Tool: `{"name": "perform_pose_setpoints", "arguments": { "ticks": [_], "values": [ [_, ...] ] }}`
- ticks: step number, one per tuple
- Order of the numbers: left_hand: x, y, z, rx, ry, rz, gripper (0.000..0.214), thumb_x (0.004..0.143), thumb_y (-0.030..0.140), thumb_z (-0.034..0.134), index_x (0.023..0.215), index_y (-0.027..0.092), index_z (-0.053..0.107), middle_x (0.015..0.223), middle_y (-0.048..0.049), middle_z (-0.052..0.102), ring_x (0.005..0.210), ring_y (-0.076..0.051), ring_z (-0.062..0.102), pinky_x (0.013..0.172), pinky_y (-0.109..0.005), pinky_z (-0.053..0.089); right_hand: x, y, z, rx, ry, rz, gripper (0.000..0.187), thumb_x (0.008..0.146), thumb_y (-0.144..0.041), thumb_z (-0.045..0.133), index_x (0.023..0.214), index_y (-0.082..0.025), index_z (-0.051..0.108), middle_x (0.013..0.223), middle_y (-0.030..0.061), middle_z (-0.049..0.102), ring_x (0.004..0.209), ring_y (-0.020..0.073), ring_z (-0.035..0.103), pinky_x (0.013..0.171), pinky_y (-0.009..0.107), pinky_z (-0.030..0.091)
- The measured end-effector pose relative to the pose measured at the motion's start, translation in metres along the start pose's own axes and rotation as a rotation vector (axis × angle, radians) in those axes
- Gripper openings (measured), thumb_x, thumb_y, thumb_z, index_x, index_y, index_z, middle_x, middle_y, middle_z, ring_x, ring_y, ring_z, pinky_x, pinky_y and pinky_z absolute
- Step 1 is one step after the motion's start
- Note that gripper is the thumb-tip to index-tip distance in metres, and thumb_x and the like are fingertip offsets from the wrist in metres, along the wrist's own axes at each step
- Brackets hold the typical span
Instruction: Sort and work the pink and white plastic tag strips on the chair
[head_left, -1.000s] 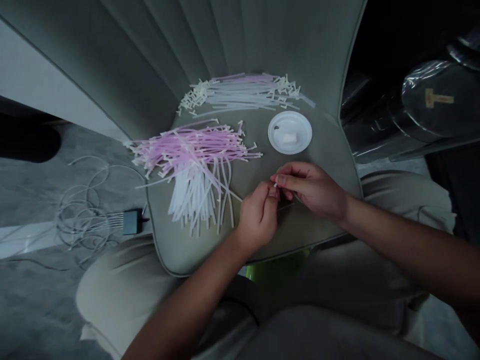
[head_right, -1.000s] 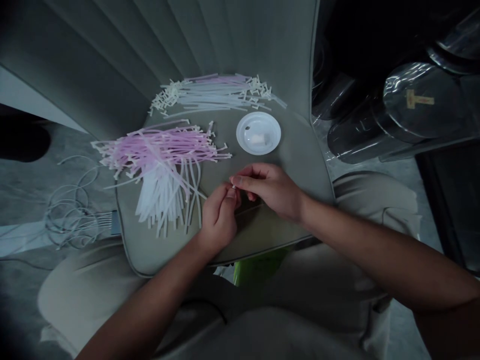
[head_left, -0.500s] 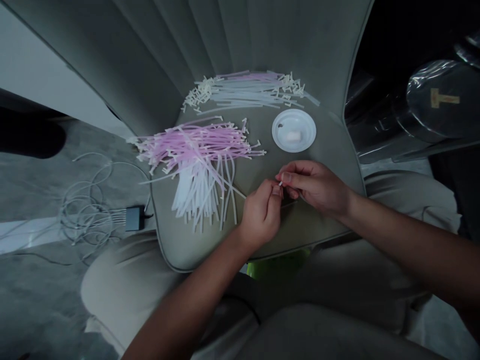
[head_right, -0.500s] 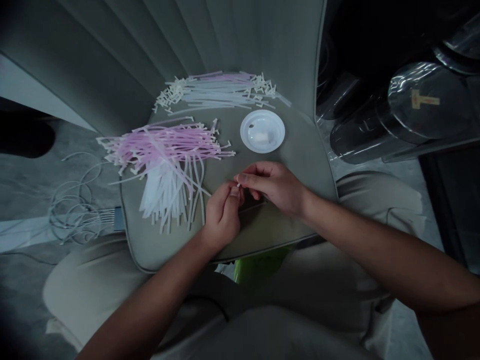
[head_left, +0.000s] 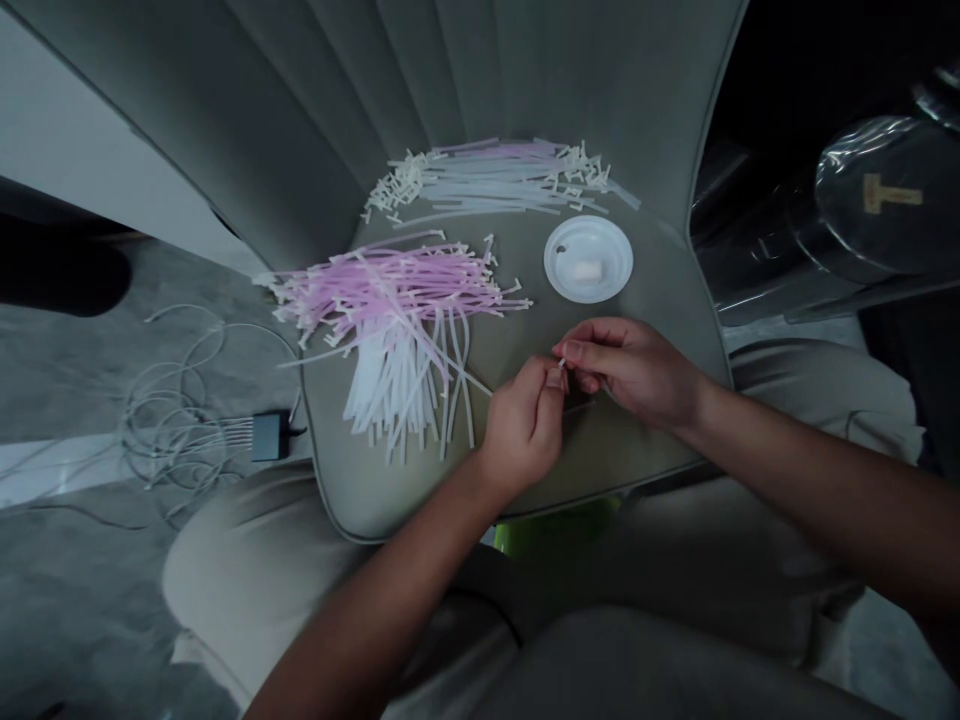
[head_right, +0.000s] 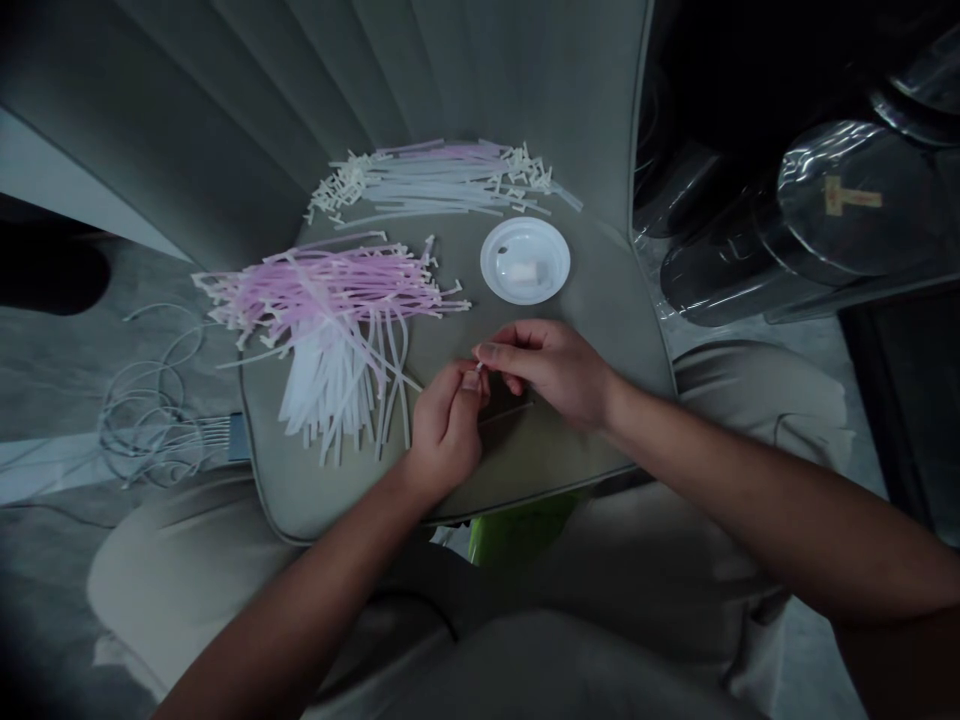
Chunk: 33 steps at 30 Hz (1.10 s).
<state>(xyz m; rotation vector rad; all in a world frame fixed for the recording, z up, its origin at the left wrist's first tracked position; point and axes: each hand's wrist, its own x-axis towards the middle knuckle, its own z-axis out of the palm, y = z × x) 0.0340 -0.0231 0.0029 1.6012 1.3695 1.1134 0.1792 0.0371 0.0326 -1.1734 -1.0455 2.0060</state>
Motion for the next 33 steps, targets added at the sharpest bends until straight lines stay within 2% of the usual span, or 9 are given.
{"name": "perform_pose_setpoints", "arguments": {
  "ticks": [9,23,33],
  "values": [
    [0.0005,0.0001,0.0003,0.022,-0.001,-0.003,0.032,0.101,0.033,0.032,0.076,0.020,0.045,0.068,0.0014,0.055,0.061,-0.010,0.049,0.058,-0.025,0.037,0.0013,-0.0003,0.0003,0.073,-0.034,0.012,0.020,0.075,-0.034,0.079,0.074,-0.015,0.070,0.061,-0.0025,0.059,0.053,0.0066,0.046,0.053,0.023,0.032],
    [0.0005,-0.0028,-0.0001,-0.006,-0.012,0.012,0.029,0.100,0.028,0.036,0.074,0.020,0.044,0.065,0.0030,0.049,0.060,-0.010,0.045,0.058,-0.025,0.034,0.0009,-0.0005,-0.0007,-0.026,-0.023,0.009,0.025,0.074,-0.038,0.078,0.073,-0.015,0.068,0.057,-0.0032,0.056,0.054,0.0076,0.045,0.053,0.023,0.032],
    [0.0010,-0.0037,0.0019,0.021,-0.001,0.021,0.031,0.101,0.030,0.034,0.072,0.020,0.042,0.064,0.0024,0.048,0.058,-0.010,0.043,0.055,-0.025,0.033,-0.0019,0.0029,0.0056,-0.185,0.053,-0.123,0.020,0.081,-0.033,0.071,0.075,-0.016,0.064,0.061,-0.0038,0.057,0.056,0.0082,0.048,0.055,0.023,0.037]
  ]
}}
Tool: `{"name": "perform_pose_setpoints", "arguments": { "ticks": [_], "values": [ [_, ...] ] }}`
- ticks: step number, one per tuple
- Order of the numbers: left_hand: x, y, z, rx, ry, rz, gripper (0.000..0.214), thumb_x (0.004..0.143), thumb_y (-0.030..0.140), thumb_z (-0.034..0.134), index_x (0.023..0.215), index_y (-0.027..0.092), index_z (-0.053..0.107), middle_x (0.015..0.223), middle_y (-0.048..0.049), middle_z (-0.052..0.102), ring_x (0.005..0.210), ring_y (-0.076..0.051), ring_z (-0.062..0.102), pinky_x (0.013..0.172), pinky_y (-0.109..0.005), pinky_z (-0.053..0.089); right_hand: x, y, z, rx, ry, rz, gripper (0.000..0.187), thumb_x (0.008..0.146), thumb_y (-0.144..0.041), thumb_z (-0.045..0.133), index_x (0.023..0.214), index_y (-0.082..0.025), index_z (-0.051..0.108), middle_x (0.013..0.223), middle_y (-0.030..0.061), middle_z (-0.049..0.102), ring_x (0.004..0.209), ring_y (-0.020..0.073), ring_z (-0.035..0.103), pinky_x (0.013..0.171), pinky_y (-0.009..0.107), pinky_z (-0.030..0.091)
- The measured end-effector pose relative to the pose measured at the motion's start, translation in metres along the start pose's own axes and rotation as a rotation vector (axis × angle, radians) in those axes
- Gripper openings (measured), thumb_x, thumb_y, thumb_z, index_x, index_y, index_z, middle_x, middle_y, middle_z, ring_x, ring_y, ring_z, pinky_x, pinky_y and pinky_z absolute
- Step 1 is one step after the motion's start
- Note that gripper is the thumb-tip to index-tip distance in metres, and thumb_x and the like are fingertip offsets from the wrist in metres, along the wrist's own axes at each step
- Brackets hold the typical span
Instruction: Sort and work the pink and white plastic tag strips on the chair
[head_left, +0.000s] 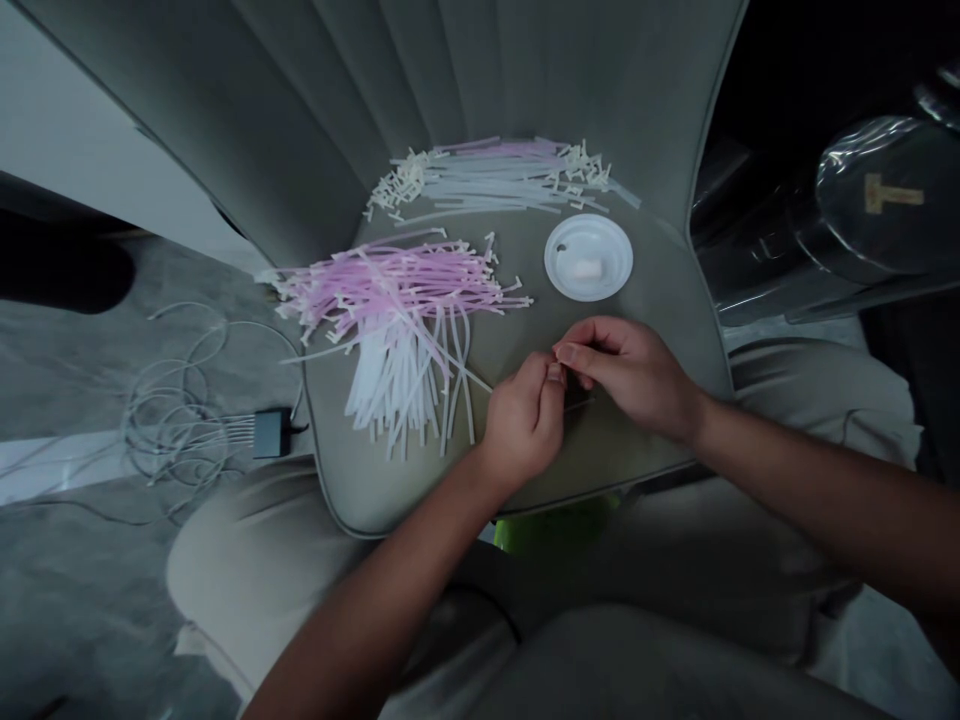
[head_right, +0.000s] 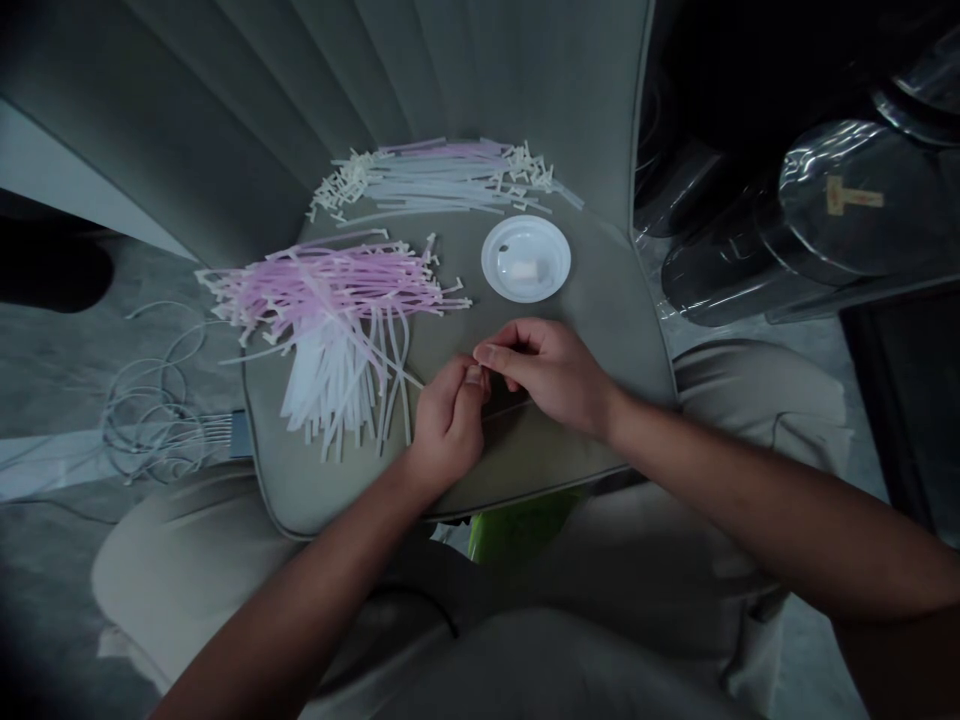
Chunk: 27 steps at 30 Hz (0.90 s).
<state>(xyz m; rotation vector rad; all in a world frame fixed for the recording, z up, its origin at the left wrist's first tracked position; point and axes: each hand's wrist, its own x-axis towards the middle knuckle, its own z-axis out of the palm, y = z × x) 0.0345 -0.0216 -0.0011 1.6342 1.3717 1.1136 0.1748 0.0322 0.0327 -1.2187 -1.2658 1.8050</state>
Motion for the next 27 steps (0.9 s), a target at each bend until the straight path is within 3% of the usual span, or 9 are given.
{"name": "perform_pose_setpoints", "arguments": {
  "ticks": [5,11,17,27],
  "values": [
    [0.001,0.000,0.000,0.085,0.005,0.025,0.030,0.101,0.030,0.034,0.075,0.020,0.043,0.065,0.0024,0.050,0.056,-0.010,0.044,0.054,-0.025,0.032,-0.004,0.000,0.000,-0.134,0.047,-0.077,0.019,0.083,-0.033,0.068,0.080,-0.016,0.064,0.070,-0.0020,0.062,0.060,0.0085,0.052,0.056,0.023,0.041],
    [0.002,0.004,0.000,0.193,-0.012,0.047,0.029,0.100,0.030,0.035,0.079,0.020,0.051,0.068,0.0005,0.056,0.060,-0.011,0.052,0.058,-0.025,0.036,-0.001,-0.011,-0.013,-0.204,-0.043,-0.058,0.018,0.083,-0.033,0.068,0.080,-0.015,0.066,0.066,-0.0029,0.061,0.057,0.0080,0.051,0.054,0.022,0.039],
    [0.000,0.003,0.003,0.148,0.115,0.030,0.018,0.096,0.033,0.051,0.098,0.018,0.060,0.079,-0.0006,0.067,0.069,-0.010,0.061,0.062,-0.022,0.043,-0.003,-0.020,-0.017,-0.318,-0.005,-0.067,0.016,0.081,-0.031,0.069,0.081,-0.015,0.069,0.065,-0.0031,0.060,0.056,0.0080,0.047,0.053,0.023,0.035],
    [0.001,0.005,0.003,0.172,0.168,0.042,0.017,0.094,0.031,0.054,0.098,0.018,0.065,0.079,-0.0012,0.069,0.067,-0.009,0.061,0.062,-0.021,0.046,-0.002,-0.018,-0.014,-0.331,-0.017,-0.060,0.021,0.086,-0.036,0.063,0.084,-0.016,0.065,0.064,-0.0042,0.055,0.054,0.0083,0.043,0.052,0.025,0.033]
  ]
}}
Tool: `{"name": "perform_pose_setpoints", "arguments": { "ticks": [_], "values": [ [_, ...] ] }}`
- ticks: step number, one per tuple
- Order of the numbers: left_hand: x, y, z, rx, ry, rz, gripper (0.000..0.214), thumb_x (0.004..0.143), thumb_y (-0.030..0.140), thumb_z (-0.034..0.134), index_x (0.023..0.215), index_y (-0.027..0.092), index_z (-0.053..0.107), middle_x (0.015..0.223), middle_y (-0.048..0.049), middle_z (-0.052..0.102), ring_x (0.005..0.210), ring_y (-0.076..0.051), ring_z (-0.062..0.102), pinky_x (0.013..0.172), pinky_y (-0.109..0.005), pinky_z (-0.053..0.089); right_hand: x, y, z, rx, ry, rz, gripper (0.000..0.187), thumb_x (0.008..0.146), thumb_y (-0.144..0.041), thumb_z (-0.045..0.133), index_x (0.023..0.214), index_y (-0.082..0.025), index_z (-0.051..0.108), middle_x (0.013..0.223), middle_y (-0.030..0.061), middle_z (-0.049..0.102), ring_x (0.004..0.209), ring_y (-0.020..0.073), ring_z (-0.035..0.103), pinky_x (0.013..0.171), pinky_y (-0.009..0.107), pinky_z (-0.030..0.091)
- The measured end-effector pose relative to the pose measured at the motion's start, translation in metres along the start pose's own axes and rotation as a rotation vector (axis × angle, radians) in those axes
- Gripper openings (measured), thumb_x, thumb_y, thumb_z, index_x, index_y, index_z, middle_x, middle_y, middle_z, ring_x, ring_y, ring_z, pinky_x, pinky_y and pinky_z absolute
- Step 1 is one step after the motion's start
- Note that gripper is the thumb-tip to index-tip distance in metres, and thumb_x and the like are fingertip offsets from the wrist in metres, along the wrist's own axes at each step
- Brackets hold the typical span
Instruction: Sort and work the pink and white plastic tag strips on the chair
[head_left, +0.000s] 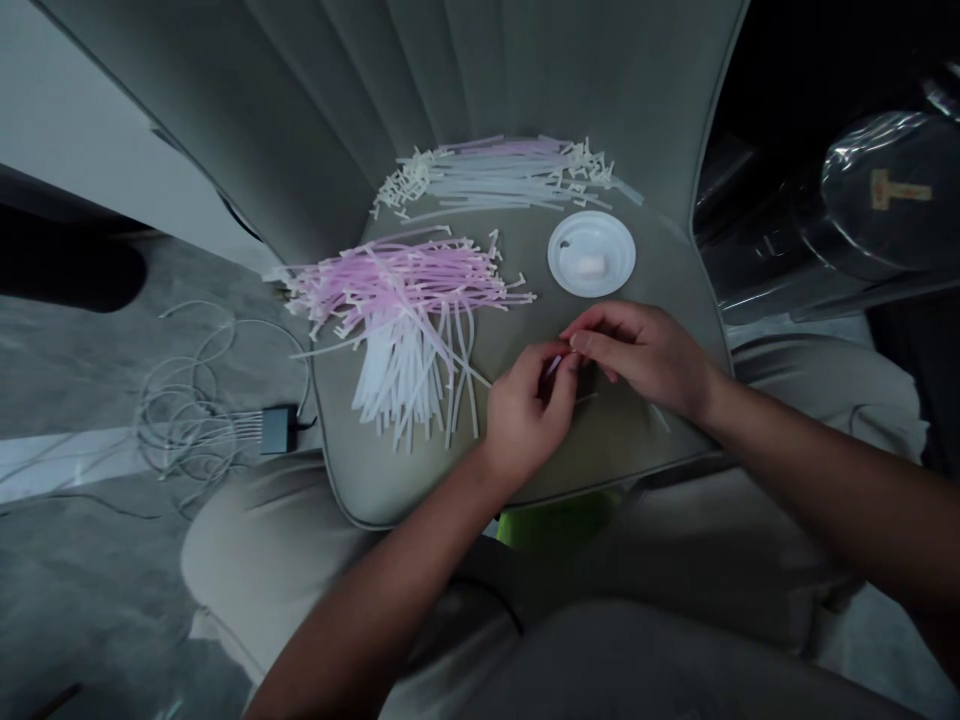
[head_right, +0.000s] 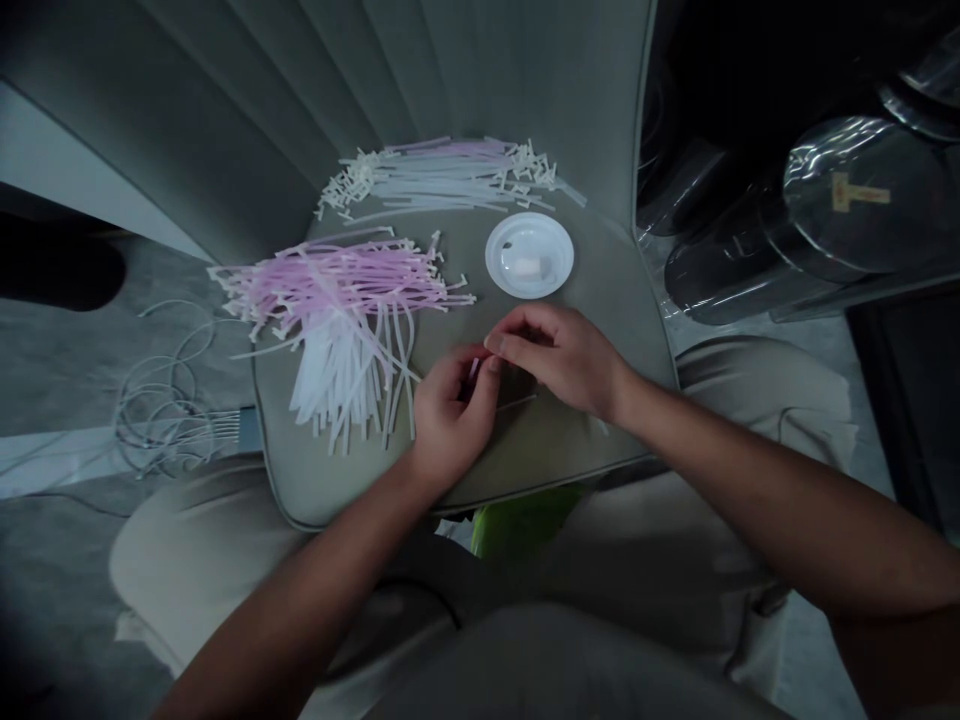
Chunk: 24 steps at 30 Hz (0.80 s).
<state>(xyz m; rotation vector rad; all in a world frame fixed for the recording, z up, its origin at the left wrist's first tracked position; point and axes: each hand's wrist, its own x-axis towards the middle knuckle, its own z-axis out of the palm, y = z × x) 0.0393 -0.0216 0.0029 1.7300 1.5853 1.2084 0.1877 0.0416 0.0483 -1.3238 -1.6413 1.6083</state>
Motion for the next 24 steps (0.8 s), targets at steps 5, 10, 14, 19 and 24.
{"name": "perform_pose_setpoints", "arguments": {
  "ticks": [5,10,14,19,24],
  "values": [
    [0.0009,0.0003,0.0000,-0.007,-0.033,-0.008,0.015,0.093,0.030,0.054,0.092,0.019,0.064,0.071,0.0016,0.066,0.060,-0.008,0.056,0.058,-0.020,0.042,-0.0026,0.0053,0.0024,-0.209,-0.027,-0.073,0.035,0.092,-0.040,0.054,0.065,-0.017,0.055,0.058,-0.0042,0.048,0.058,0.0091,0.042,0.054,0.026,0.030],
    [0.0007,0.0012,-0.0021,-0.042,-0.063,-0.035,0.019,0.094,0.034,0.051,0.090,0.019,0.062,0.070,0.0014,0.063,0.060,-0.009,0.055,0.058,-0.022,0.041,-0.0049,0.0052,0.0030,-0.213,-0.019,-0.106,0.049,0.096,-0.045,0.046,0.055,-0.018,0.044,0.052,-0.0048,0.039,0.052,0.0086,0.036,0.052,0.028,0.027],
    [-0.0010,0.0011,-0.0056,-0.132,-0.105,-0.011,0.027,0.098,0.033,0.038,0.089,0.019,0.059,0.073,-0.0006,0.062,0.065,-0.012,0.055,0.061,-0.025,0.043,-0.0038,0.0008,0.0021,-0.175,0.082,-0.057,0.052,0.095,-0.047,0.047,0.052,-0.019,0.043,0.049,-0.0037,0.040,0.051,0.0096,0.038,0.054,0.028,0.029],
    [-0.0012,-0.0011,-0.0044,-0.101,-0.113,-0.037,0.030,0.100,0.030,0.035,0.081,0.019,0.055,0.069,0.0006,0.057,0.064,-0.011,0.052,0.060,-0.025,0.039,-0.0036,0.0000,0.0022,-0.120,0.082,-0.025,0.053,0.095,-0.047,0.047,0.051,-0.019,0.044,0.046,-0.0035,0.039,0.050,0.0102,0.040,0.054,0.028,0.030],
    [-0.0005,-0.0019,-0.0034,-0.094,-0.151,-0.023,0.029,0.100,0.031,0.037,0.081,0.020,0.055,0.069,0.0016,0.057,0.063,-0.011,0.052,0.059,-0.025,0.037,-0.0024,0.0051,0.0076,-0.074,0.027,-0.055,0.050,0.095,-0.049,0.047,0.056,-0.018,0.047,0.051,-0.0035,0.043,0.053,0.0095,0.041,0.054,0.027,0.031]
  ]
}}
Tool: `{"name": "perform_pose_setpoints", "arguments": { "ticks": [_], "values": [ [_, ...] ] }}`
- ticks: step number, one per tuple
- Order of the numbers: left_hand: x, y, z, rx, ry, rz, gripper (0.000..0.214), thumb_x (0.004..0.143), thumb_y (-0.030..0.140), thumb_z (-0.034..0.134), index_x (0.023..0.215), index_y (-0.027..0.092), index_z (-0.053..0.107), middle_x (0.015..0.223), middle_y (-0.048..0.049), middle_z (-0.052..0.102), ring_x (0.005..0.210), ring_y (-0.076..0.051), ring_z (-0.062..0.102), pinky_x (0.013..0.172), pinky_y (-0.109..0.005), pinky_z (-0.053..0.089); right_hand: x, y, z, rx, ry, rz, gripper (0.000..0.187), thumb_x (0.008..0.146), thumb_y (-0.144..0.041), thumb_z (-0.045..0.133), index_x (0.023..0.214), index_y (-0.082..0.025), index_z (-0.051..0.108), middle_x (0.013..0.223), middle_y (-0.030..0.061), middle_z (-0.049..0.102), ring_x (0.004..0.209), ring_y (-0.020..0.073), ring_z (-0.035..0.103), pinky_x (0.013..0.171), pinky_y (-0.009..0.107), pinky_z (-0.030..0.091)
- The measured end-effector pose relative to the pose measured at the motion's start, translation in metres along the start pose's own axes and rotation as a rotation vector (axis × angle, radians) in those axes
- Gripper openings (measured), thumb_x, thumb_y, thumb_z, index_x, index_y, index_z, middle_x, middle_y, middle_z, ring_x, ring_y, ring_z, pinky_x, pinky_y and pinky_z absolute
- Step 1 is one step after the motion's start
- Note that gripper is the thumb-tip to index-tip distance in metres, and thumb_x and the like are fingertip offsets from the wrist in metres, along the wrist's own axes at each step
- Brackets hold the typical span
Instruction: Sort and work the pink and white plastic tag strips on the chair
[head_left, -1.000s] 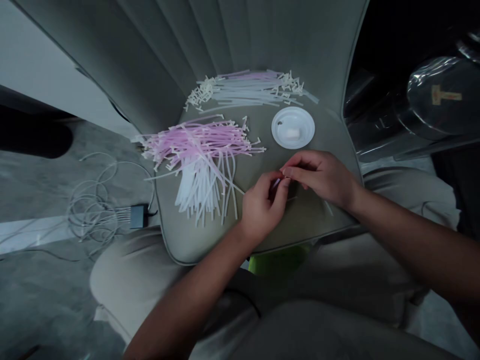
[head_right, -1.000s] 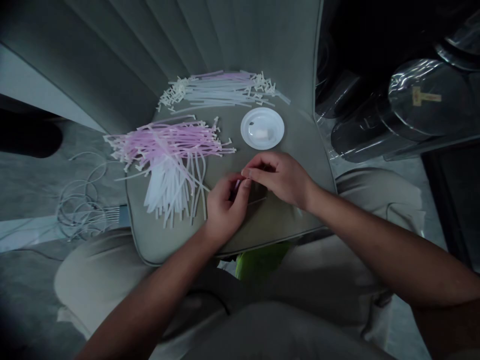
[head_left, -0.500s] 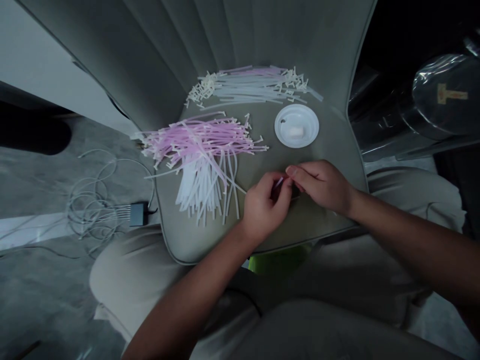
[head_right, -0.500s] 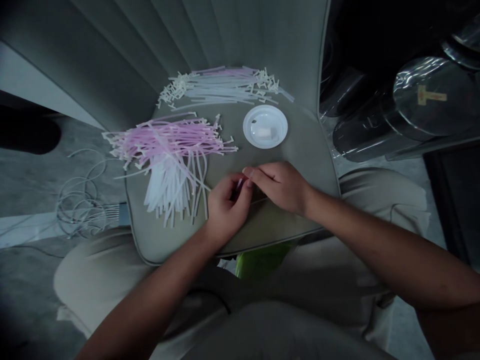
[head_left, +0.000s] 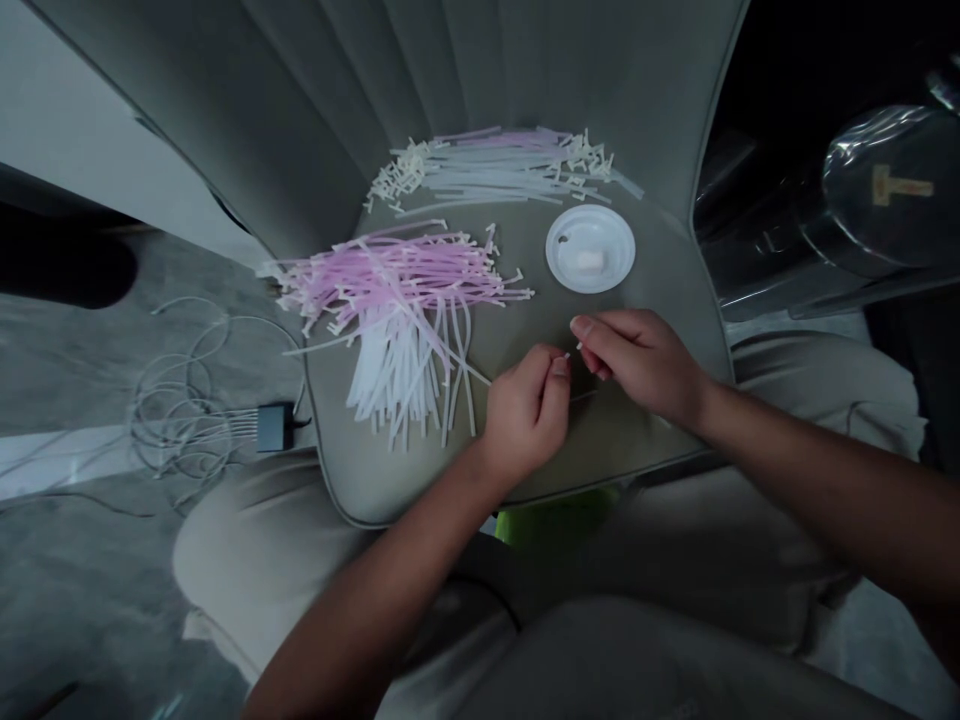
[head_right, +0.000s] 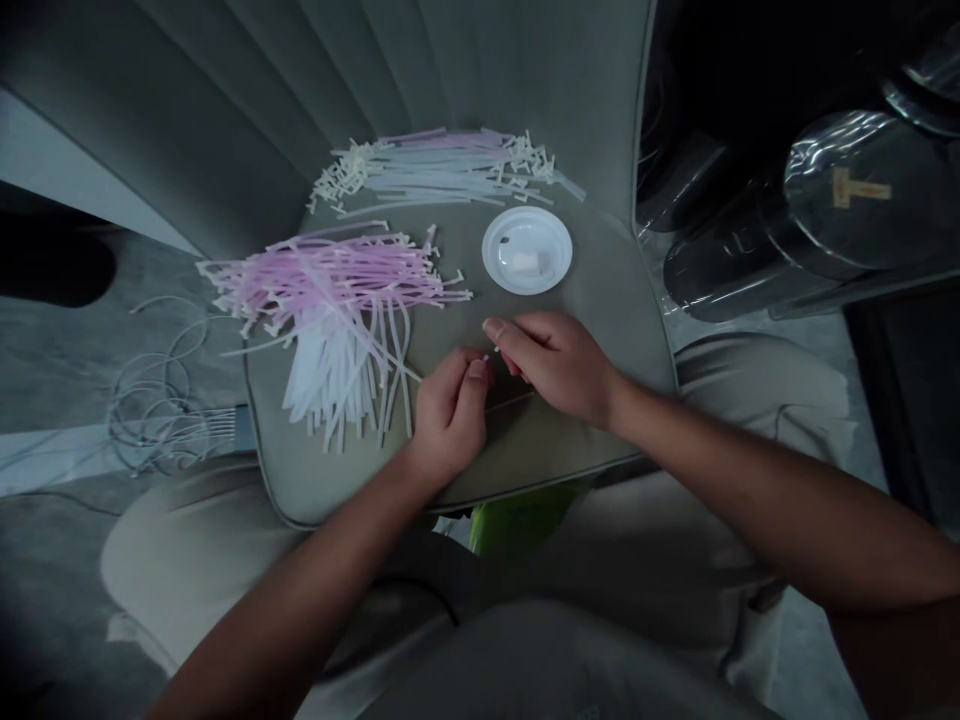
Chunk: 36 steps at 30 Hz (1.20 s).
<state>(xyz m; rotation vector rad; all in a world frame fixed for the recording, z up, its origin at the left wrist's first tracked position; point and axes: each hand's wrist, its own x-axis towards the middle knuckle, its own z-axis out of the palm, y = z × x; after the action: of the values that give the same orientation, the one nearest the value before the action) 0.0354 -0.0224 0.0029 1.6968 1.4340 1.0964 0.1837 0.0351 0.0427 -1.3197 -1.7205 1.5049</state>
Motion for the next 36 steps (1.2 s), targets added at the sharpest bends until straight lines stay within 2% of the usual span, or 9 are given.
{"name": "perform_pose_setpoints", "arguments": {
  "ticks": [6,11,21,28,36],
  "values": [
    [0.0010,-0.0008,-0.0002,-0.033,-0.051,0.029,0.027,0.101,0.030,0.036,0.083,0.020,0.054,0.073,0.0006,0.061,0.066,-0.010,0.055,0.061,-0.025,0.039,0.0030,0.0059,0.0072,0.028,0.003,-0.016,0.050,0.093,-0.055,0.050,0.058,-0.018,0.045,0.055,-0.0039,0.041,0.055,0.0091,0.039,0.053,0.027,0.030],
    [0.0022,-0.0009,-0.0003,-0.017,-0.067,0.020,0.028,0.101,0.031,0.036,0.083,0.020,0.055,0.073,0.0003,0.061,0.065,-0.011,0.055,0.060,-0.026,0.039,0.0037,0.0058,0.0070,0.107,-0.027,0.009,0.050,0.094,-0.052,0.049,0.057,-0.019,0.046,0.052,-0.0043,0.042,0.053,0.0087,0.038,0.052,0.027,0.029],
    [0.0024,-0.0015,0.0001,-0.013,-0.029,0.009,0.030,0.101,0.032,0.035,0.081,0.020,0.054,0.069,0.0009,0.058,0.063,-0.011,0.052,0.059,-0.025,0.038,0.0044,0.0044,0.0041,0.127,-0.065,-0.001,0.052,0.094,-0.054,0.047,0.056,-0.019,0.044,0.052,-0.0043,0.039,0.051,0.0091,0.035,0.052,0.027,0.029],
    [0.0028,-0.0007,0.0004,-0.059,-0.001,-0.014,0.031,0.101,0.031,0.036,0.077,0.020,0.051,0.067,0.0018,0.056,0.060,-0.010,0.051,0.058,-0.025,0.037,0.0079,0.0060,0.0061,0.019,-0.041,-0.038,0.048,0.095,-0.049,0.048,0.057,-0.019,0.044,0.055,-0.0043,0.039,0.055,0.0093,0.036,0.054,0.027,0.029],
    [0.0025,-0.0020,0.0011,-0.054,-0.008,-0.014,0.031,0.101,0.032,0.035,0.077,0.020,0.051,0.067,0.0015,0.055,0.061,-0.011,0.050,0.058,-0.026,0.036,0.0076,0.0067,0.0067,0.138,-0.102,-0.011,0.050,0.095,-0.051,0.047,0.056,-0.019,0.044,0.053,-0.0048,0.039,0.053,0.0089,0.037,0.055,0.027,0.030]
  ]
}}
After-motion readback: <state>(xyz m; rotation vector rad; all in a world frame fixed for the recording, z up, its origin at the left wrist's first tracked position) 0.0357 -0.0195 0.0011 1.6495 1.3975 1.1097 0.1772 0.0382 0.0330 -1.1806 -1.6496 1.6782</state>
